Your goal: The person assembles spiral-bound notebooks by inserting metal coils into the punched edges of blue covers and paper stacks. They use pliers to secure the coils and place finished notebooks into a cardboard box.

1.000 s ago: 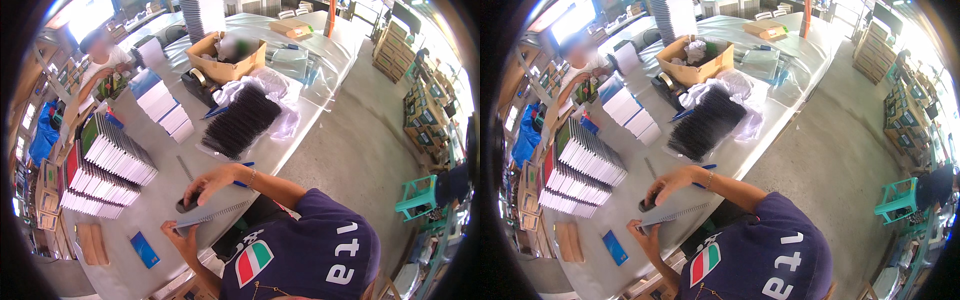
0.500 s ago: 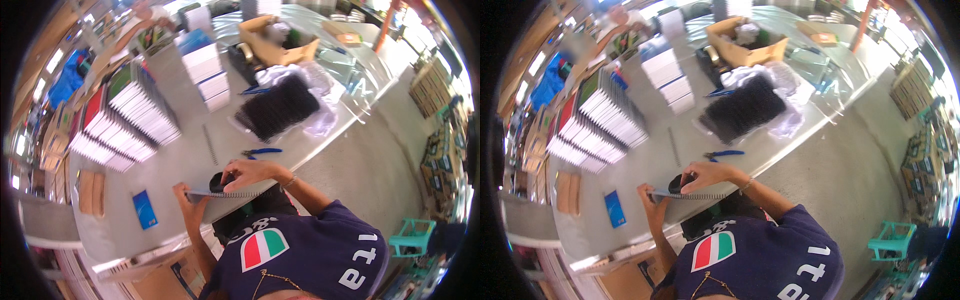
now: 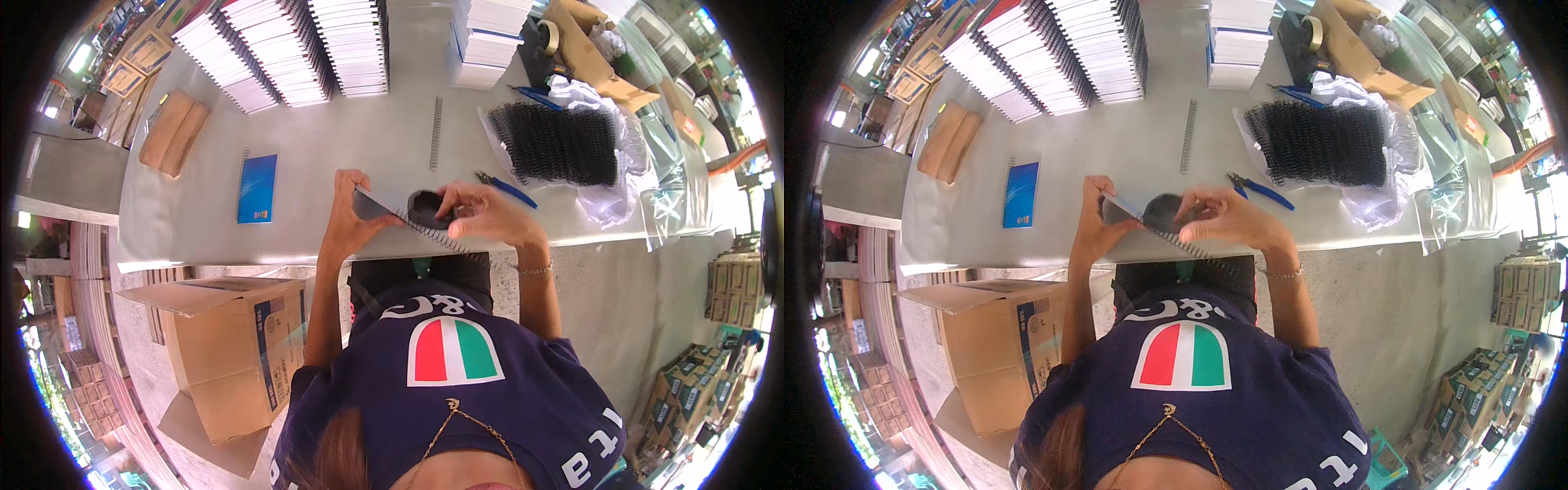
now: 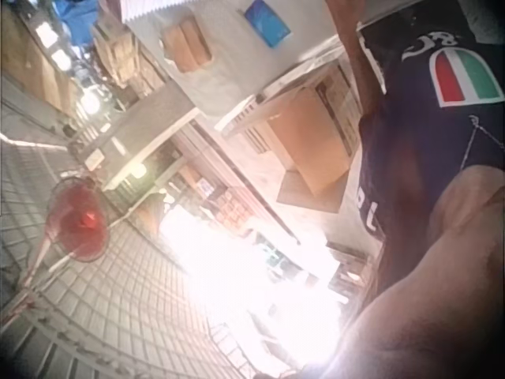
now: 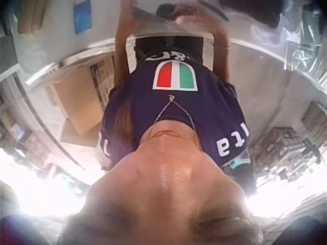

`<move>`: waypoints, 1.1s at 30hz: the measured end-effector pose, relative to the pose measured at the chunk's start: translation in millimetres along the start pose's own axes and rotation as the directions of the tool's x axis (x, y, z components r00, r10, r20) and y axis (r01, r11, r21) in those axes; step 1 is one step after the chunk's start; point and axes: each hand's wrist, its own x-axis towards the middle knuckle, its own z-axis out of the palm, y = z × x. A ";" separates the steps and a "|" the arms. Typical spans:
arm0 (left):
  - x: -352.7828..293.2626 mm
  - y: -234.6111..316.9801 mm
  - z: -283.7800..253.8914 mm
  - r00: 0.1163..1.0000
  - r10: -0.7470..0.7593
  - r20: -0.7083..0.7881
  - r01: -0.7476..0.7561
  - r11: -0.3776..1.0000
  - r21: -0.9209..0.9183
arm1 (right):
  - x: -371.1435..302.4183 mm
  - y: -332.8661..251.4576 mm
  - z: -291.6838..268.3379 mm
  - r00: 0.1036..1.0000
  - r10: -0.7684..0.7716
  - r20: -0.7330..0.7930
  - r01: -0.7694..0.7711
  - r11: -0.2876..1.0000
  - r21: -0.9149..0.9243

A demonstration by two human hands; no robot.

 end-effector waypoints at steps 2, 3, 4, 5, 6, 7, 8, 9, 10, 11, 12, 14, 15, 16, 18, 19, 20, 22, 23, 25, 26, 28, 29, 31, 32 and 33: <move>-0.7 3.6 1.2 0.999 -0.046 -0.004 0.046 0.999 -0.023 | 4.3 6.2 -3.7 1.000 -0.010 -0.013 0.011 0.997 0.070; -0.6 4.9 1.7 0.998 -0.067 -0.007 0.067 0.997 -0.036 | 2.6 6.0 -0.6 1.000 0.016 -0.009 -0.016 1.000 -0.025; 0.6 3.0 2.0 0.997 -0.076 -0.018 0.075 0.995 -0.062 | 4.3 1.6 -1.9 0.999 0.017 -0.035 -0.017 1.000 -0.025; 2.9 0.6 0.6 0.996 -0.087 -0.024 0.085 0.993 -0.083 | 7.2 -2.5 -2.7 0.998 0.016 -0.061 -0.017 1.000 -0.018; 4.3 -1.1 -0.9 0.995 -0.099 -0.030 0.095 0.990 -0.104 | 9.1 -5.3 -2.3 0.996 0.014 -0.087 -0.015 1.000 -0.011; 4.2 -2.1 -2.0 0.997 -0.076 -0.035 0.072 0.993 -0.092 | 9.2 -6.0 0.6 0.998 -0.011 -0.069 0.008 0.999 -0.046; 3.1 -1.8 -0.6 0.998 -0.057 -0.041 0.053 0.995 -0.087 | 7.2 -6.3 4.5 0.998 -0.027 -0.052 0.023 0.996 -0.083; 1.0 -1.2 0.2 0.998 -0.038 -0.046 0.035 0.996 -0.081 | 5.5 -7.5 8.1 0.998 -0.044 -0.033 0.040 0.992 -0.118; -2.1 0.0 0.2 0.998 -0.059 -0.034 0.056 0.995 -0.083 | 3.7 -12.3 11.3 0.999 -0.050 0.001 0.050 0.993 -0.104; -1.0 1.2 -0.9 0.997 -0.069 -0.022 0.067 0.994 -0.083 | 3.1 -20.5 12.9 0.997 -0.066 0.031 0.069 0.993 -0.095; 0.2 1.6 -1.8 0.997 -0.079 -0.011 0.078 0.994 -0.082 | 3.7 -25.1 14.7 0.995 -0.082 0.062 0.088 0.992 -0.086; 1.2 -1.0 -2.7 0.997 -0.073 -0.023 0.071 0.994 -0.078 | 13.1 -16.3 15.6 0.996 -0.049 -0.078 0.023 0.953 -0.301; 0.7 -0.7 -3.2 0.997 -0.072 -0.031 0.070 0.995 -0.075 | 24.5 -11.4 8.4 0.975 -0.040 -0.218 -0.071 0.875 -0.479; -3.0 1.2 -2.2 0.997 -0.073 -0.026 0.071 0.996 -0.058 | 32.3 -3.9 3.3 0.934 -0.061 -0.352 -0.185 0.760 -0.623; -3.9 4.4 -1.6 0.998 -0.062 -0.029 0.061 0.998 -0.028 | 30.0 9.6 -7.6 0.978 -0.020 -0.209 -0.044 0.954 -0.295; -0.8 2.7 -2.4 0.999 -0.044 -0.031 0.042 0.998 -0.049 | 21.3 13.3 -6.0 0.994 -0.069 -0.080 0.072 0.997 0.038; -1.0 1.8 -2.3 0.999 -0.036 -0.029 0.034 0.997 -0.068 | 16.1 15.1 -1.1 0.988 -0.149 0.029 0.126 0.913 0.388; -3.4 1.4 -1.0 0.999 -0.037 -0.037 0.035 0.998 -0.059 | 15.3 10.2 1.6 0.992 -0.115 -0.057 0.119 0.991 0.067; 0.2 7.8 -1.1 0.998 -0.039 -0.043 0.038 0.999 -0.030 | 16.2 8.7 2.3 0.990 -0.100 -0.098 0.108 0.991 0.076; 3.7 9.2 -2.5 0.999 -0.026 -0.045 0.026 1.000 -0.007 | 15.7 10.9 4.1 0.985 -0.164 -0.050 0.166 0.986 0.033; 3.1 7.2 -2.5 0.999 -0.016 -0.043 0.015 1.000 -0.014 | 16.0 7.6 5.8 0.990 -0.129 -0.061 0.130 0.991 0.014; -1.6 4.6 -0.8 0.999 -0.032 -0.021 0.030 0.998 -0.049 | 16.6 -1.8 9.9 0.994 -0.061 -0.086 0.059 0.998 -0.022; -1.3 3.6 1.0 0.999 -0.049 -0.001 0.049 0.996 -0.078 | 13.7 -2.9 11.3 0.986 -0.168 -0.002 0.167 0.984 -0.060; 1.0 1.0 0.7 0.998 -0.067 -0.005 0.066 0.993 -0.097 | 18.3 -10.2 16.5 0.989 -0.144 0.026 0.145 0.987 -0.069; -0.3 0.4 0.7 0.997 -0.075 -0.022 0.073 0.993 -0.089 | 21.8 -11.4 10.8 0.997 -0.080 -0.013 0.077 0.985 -0.152; 1.3 0.6 0.1 0.996 -0.077 -0.039 0.074 0.994 -0.081 | 26.2 -4.5 2.9 0.997 -0.044 -0.065 0.035 0.989 -0.141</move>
